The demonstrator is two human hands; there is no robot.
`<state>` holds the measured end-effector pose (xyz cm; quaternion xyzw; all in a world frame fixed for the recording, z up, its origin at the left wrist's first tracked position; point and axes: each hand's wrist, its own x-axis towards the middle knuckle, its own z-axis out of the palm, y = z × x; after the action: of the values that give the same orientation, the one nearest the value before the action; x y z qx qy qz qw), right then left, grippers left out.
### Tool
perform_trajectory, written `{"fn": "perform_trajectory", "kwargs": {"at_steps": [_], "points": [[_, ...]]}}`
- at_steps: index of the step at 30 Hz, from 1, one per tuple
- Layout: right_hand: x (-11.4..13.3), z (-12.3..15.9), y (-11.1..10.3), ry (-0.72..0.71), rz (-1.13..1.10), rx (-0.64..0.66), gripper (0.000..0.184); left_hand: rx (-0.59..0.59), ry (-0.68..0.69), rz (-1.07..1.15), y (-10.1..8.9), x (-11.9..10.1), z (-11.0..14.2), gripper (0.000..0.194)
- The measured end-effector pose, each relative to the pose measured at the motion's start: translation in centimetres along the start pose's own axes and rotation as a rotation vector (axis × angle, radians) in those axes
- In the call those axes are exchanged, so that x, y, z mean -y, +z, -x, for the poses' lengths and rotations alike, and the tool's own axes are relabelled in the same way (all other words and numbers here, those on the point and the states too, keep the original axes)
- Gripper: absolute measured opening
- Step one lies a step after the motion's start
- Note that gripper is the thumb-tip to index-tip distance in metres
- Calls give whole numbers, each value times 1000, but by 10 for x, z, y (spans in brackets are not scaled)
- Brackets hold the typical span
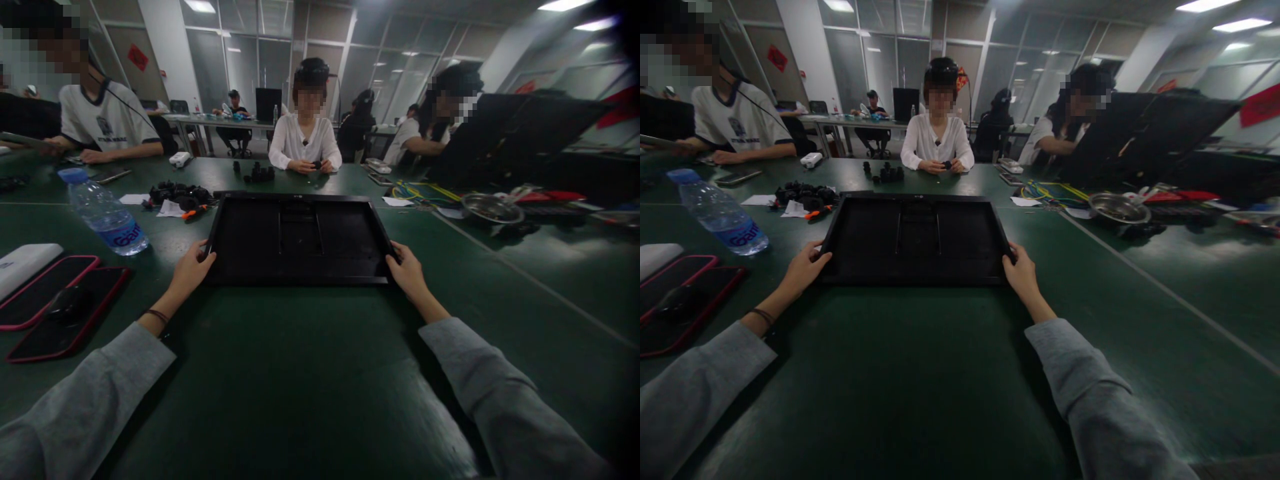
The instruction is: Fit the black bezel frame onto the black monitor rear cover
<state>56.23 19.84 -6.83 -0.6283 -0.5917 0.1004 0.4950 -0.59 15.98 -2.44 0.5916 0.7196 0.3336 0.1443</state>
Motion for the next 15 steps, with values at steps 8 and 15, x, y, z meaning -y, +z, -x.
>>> {"fn": "perform_trajectory", "kwargs": {"at_steps": [8, 15], "points": [[-3, 0, 0, 9, -1, 14, 54, 6, 12, 33, 1, 3, -2, 63], [1, 1, -1, 3, 23, 10, 55, 9, -9, 11, -1, -2, 0, 63]]}}
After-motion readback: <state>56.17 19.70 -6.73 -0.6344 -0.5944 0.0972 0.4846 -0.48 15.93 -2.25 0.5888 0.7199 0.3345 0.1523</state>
